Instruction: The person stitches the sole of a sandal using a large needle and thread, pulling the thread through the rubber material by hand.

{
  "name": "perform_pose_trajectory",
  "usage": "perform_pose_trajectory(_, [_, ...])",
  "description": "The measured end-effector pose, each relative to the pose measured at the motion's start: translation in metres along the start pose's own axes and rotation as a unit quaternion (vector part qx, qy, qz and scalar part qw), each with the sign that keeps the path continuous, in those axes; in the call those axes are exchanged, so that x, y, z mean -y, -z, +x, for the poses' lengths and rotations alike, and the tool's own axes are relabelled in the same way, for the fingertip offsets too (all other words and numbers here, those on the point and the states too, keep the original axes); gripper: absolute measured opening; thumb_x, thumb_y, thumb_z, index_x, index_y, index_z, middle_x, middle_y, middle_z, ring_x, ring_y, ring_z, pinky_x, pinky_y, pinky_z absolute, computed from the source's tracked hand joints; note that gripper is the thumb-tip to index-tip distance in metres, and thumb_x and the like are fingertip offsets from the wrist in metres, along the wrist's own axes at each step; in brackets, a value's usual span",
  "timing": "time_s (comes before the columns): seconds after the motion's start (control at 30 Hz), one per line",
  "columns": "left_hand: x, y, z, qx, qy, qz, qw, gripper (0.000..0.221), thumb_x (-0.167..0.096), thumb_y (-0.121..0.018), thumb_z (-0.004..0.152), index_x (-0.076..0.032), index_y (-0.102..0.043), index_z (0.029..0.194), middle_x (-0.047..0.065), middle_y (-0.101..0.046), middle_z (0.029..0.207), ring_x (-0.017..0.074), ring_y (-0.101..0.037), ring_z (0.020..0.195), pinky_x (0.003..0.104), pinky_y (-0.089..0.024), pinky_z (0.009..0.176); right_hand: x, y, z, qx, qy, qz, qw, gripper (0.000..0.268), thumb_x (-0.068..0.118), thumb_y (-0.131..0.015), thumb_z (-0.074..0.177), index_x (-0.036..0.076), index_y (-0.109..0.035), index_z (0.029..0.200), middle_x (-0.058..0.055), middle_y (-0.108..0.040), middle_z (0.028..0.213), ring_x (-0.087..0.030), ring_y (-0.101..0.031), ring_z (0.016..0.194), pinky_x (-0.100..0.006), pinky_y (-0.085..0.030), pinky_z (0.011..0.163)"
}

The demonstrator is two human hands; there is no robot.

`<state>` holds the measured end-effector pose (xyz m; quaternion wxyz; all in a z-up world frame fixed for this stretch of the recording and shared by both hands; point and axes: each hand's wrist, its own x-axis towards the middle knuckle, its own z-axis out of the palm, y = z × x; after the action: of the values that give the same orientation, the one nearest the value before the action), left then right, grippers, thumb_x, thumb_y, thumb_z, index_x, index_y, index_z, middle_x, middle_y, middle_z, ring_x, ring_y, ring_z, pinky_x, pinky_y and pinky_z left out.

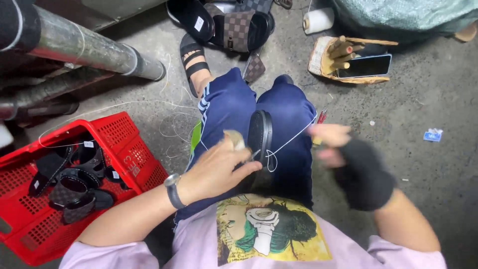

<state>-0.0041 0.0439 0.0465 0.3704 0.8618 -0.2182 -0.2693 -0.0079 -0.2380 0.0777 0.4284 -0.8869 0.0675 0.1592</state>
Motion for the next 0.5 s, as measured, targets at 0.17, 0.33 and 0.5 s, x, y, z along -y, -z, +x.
perform_pose_trajectory(0.17, [0.004,0.016,0.02,-0.057,-0.049,-0.451,0.889,0.021,-0.023,-0.056,0.097,-0.011,-0.073,0.096,0.005,-0.049,0.105,0.0159,-0.046,0.103,0.032,-0.042,0.094,-0.007,-0.046,0.005,0.035,0.213,-0.072,0.974,0.037,0.02,-0.076,0.077,0.016,-0.071,0.114,0.0,-0.073,0.081,-0.018,-0.066,0.057,-0.026,-0.053,0.057])
perform_pose_trajectory(0.33, [0.004,0.042,0.073,-0.117,-0.082,-0.445,0.884,0.023,-0.019,-0.058,0.094,-0.009,-0.066,0.075,0.003,-0.055,0.067,0.0113,-0.052,0.062,0.023,-0.044,0.062,-0.011,-0.05,0.015,0.072,0.312,-0.203,0.925,0.042,0.017,-0.065,0.082,0.007,-0.063,0.123,-0.012,-0.071,0.08,-0.027,-0.069,0.073,-0.035,-0.057,0.067])
perform_pose_trajectory(0.5, [0.007,0.079,0.091,-0.09,-0.059,-0.654,0.749,0.037,-0.025,-0.048,0.1,-0.006,-0.058,0.07,-0.001,-0.036,0.049,0.0056,-0.036,0.043,0.015,-0.035,0.045,-0.028,-0.053,0.021,0.055,0.312,-0.162,0.935,0.04,0.022,-0.07,0.082,0.013,-0.067,0.121,-0.009,-0.071,0.08,-0.027,-0.068,0.07,-0.037,-0.054,0.059])
